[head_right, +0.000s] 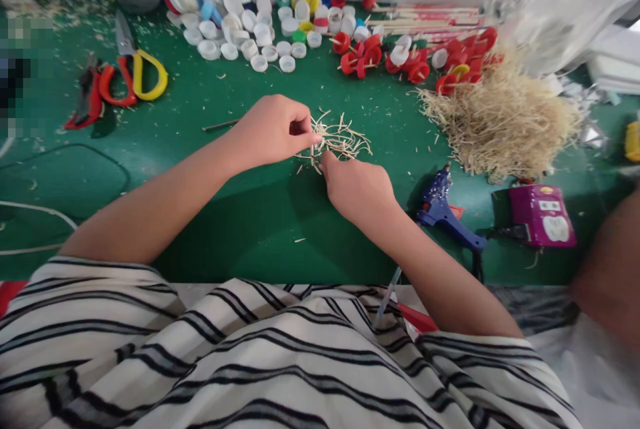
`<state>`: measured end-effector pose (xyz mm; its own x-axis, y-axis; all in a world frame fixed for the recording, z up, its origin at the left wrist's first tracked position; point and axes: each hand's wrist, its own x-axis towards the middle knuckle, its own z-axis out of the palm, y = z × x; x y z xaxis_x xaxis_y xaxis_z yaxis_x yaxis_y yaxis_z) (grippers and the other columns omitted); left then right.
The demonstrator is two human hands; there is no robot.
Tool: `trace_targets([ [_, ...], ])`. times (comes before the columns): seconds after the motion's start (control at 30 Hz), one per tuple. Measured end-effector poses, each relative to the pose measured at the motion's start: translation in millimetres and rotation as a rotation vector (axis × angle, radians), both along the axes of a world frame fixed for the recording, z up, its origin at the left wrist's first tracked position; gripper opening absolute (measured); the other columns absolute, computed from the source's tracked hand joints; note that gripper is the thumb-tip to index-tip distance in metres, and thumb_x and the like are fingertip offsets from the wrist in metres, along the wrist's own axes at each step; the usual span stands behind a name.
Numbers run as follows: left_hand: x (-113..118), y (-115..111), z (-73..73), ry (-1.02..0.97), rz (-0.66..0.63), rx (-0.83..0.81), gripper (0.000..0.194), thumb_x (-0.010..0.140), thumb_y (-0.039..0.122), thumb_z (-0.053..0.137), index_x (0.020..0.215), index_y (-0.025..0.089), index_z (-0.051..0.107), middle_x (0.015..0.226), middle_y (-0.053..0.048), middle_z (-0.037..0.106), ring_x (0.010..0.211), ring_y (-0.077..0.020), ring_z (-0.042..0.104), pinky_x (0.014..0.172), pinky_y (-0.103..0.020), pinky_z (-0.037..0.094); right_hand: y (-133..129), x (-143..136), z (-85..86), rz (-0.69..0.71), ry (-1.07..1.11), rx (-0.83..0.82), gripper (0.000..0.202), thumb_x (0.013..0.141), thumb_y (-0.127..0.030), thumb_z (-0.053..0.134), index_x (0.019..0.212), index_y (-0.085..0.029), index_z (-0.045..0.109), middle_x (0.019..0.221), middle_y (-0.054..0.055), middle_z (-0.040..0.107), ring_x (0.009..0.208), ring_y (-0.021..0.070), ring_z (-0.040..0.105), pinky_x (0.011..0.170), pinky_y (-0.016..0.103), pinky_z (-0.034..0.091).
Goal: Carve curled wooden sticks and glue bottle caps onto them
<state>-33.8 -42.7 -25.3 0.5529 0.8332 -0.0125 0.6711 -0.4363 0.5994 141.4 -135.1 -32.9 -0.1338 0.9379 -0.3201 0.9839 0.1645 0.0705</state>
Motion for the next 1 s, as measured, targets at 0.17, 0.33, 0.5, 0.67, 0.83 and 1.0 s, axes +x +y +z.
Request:
trace_targets([
  [0.17, -1.9, 4.2, -1.9, 0.003, 0.028, 0.013, 0.027, 0.094, 0.025, 0.077, 0.072, 0.015, 0.067, 0.068, -0.001, 0.063, 0.064, -0.0104, 0.053, 0.070, -0.032, 0.036, -4.2, 4.8, -2.7, 0.023, -0.027, -0.023, 0.044, 0.116, -0.036, 0.026, 0.135, -0.022, 0.064, 0.087, 0.016, 0.080, 0.077, 0.0333, 0.077, 0.061, 0.035, 0.027],
  [0.33, -1.4, 3.4, -2.7, -0.019, 0.007, 0.038, 0.025, 0.094, 0.022, 0.077, 0.071, 0.016, 0.067, 0.069, -0.001, 0.065, 0.065, -0.0105, 0.055, 0.070, -0.031, 0.037, -4.5, 8.7, -0.3, -0.003, 0.004, -0.026, 0.045, 0.117, -0.040, 0.026, 0.135, -0.021, 0.063, 0.095, 0.015, 0.082, 0.082, 0.0308, 0.076, 0.062, 0.034, 0.026],
  [0.5, -0.7, 2.0, -3.1, 0.002, 0.000, 0.042, 0.023, 0.096, 0.025, 0.076, 0.075, 0.016, 0.071, 0.072, -0.002, 0.068, 0.067, -0.0117, 0.057, 0.070, -0.031, 0.037, -1.4, 15.0, 0.0, 0.040, 0.257, 0.006, 0.042, 0.114, -0.034, 0.032, 0.144, -0.014, 0.053, 0.105, 0.015, 0.082, 0.080, 0.0283, 0.073, 0.063, 0.034, 0.032],
  [0.67, -0.6, 2.4, -1.5, 0.012, 0.007, 0.025, 0.021, 0.096, 0.024, 0.076, 0.077, 0.015, 0.074, 0.072, -0.003, 0.069, 0.067, -0.0124, 0.057, 0.071, -0.032, 0.038, 0.9, 26.9, -12.1, 0.148, 0.421, 0.151, 0.034, 0.111, -0.030, 0.041, 0.134, -0.018, 0.062, 0.123, 0.016, 0.081, 0.091, 0.0275, 0.075, 0.067, 0.034, 0.041],
  [0.83, -0.4, 1.2, -1.0, 0.012, 0.006, 0.019, 0.018, 0.095, 0.024, 0.075, 0.080, 0.014, 0.076, 0.074, -0.004, 0.069, 0.070, -0.0138, 0.060, 0.072, -0.032, 0.039, 2.4, 35.7, -22.3, 0.196, 0.380, 0.300, 0.033, 0.114, -0.029, 0.045, 0.126, -0.023, 0.074, 0.127, 0.009, 0.084, 0.097, 0.0233, 0.076, 0.069, 0.032, 0.044],
  [1.0, -1.8, 1.0, -0.9, 0.019, 0.005, 0.008, 0.018, 0.095, 0.028, 0.074, 0.085, 0.014, 0.079, 0.077, -0.006, 0.070, 0.075, -0.0159, 0.063, 0.075, -0.033, 0.043, 0.9, 37.5, -22.4, 0.213, 0.333, 0.314, 0.035, 0.113, -0.029, 0.046, 0.125, -0.025, 0.079, 0.122, 0.006, 0.085, 0.092, 0.0214, 0.075, 0.066, 0.032, 0.039],
])
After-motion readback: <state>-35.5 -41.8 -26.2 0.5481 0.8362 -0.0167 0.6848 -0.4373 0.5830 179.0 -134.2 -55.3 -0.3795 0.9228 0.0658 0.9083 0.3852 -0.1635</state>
